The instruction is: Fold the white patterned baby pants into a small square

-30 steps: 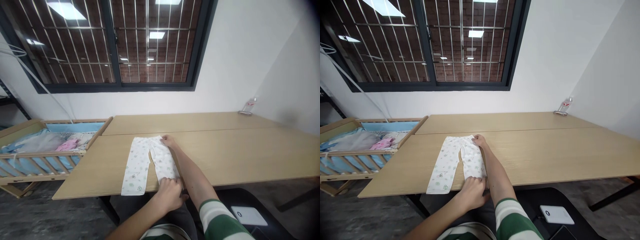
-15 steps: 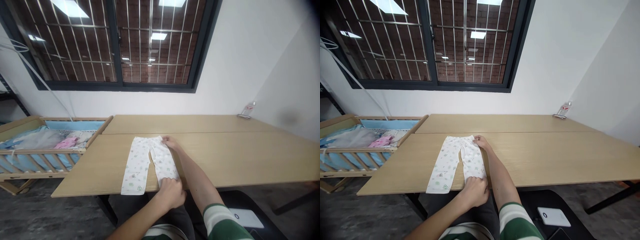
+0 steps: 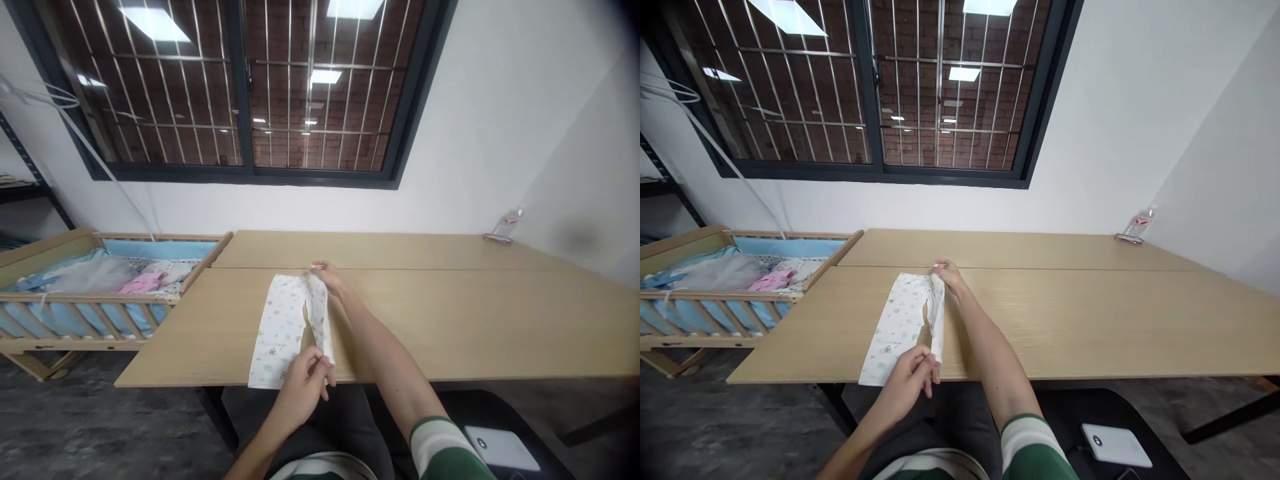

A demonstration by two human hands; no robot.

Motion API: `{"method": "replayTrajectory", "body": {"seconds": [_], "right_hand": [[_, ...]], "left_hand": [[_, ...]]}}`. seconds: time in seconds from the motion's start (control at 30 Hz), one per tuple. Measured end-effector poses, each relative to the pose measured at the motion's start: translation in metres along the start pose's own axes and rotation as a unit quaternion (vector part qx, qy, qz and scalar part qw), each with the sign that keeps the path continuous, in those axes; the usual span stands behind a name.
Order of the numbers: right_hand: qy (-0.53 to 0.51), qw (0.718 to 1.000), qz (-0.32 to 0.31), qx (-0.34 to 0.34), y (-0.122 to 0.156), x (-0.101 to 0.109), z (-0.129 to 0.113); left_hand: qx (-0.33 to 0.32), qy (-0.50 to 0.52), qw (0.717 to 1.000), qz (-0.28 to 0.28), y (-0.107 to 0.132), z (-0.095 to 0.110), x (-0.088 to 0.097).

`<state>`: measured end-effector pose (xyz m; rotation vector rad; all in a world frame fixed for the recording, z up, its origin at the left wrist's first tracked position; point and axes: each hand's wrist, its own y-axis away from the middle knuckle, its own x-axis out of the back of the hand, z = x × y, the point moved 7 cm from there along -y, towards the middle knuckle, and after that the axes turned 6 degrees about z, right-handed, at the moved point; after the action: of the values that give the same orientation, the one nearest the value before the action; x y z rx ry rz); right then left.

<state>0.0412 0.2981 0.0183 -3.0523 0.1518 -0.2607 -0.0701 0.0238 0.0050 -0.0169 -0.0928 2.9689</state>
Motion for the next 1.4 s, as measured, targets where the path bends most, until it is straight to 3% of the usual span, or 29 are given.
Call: {"method": "replayTrajectory", "body": {"seconds": [0.23, 0.5, 0.7, 0.93, 1.03, 1.13, 1.2, 1.27, 1.33, 1.4], "right_hand": [[0.041, 0.999, -0.019, 0.026, 0.005, -0.073, -0.009], [0.148, 0.987, -0.012, 0.064, 0.015, -0.133, 0.0], [0.212, 0.975, -0.016, 0.068, 0.022, -0.15, 0.008], [0.248, 0.961, -0.066, 0.108, 0.032, -0.146, 0.002], [0.259, 0.948, -0.112, 0.145, 0.054, -0.14, -0.009], [0.264, 0.92, -0.195, 0.213, 0.102, -0.136, -0.025], [0.262, 0.876, -0.287, 0.287, 0.149, -0.135, -0.039], [0.246, 0.83, -0.37, 0.337, 0.196, -0.131, -0.049], [0.232, 0.794, -0.433, 0.359, 0.233, -0.125, -0.053], [0.239, 0.769, -0.476, 0.355, 0.255, -0.12, -0.046]], "left_hand": [[0.026, -0.017, 0.996, 0.084, 0.034, -0.02, 0.065], [0.054, -0.039, 0.989, 0.132, 0.045, -0.045, 0.092], [0.05, -0.083, 0.983, 0.155, 0.049, -0.053, 0.109], [0.044, -0.215, 0.961, 0.166, 0.062, -0.063, 0.13], [-0.011, -0.372, 0.904, 0.208, 0.072, -0.051, 0.133], [-0.162, -0.489, 0.815, 0.264, 0.085, -0.023, 0.118], [-0.252, -0.531, 0.765, 0.263, 0.092, -0.012, 0.097], [-0.302, -0.572, 0.721, 0.249, 0.094, -0.011, 0.077], [-0.32, -0.61, 0.683, 0.244, 0.093, -0.017, 0.063], [-0.317, -0.632, 0.663, 0.245, 0.09, -0.027, 0.058]]}}
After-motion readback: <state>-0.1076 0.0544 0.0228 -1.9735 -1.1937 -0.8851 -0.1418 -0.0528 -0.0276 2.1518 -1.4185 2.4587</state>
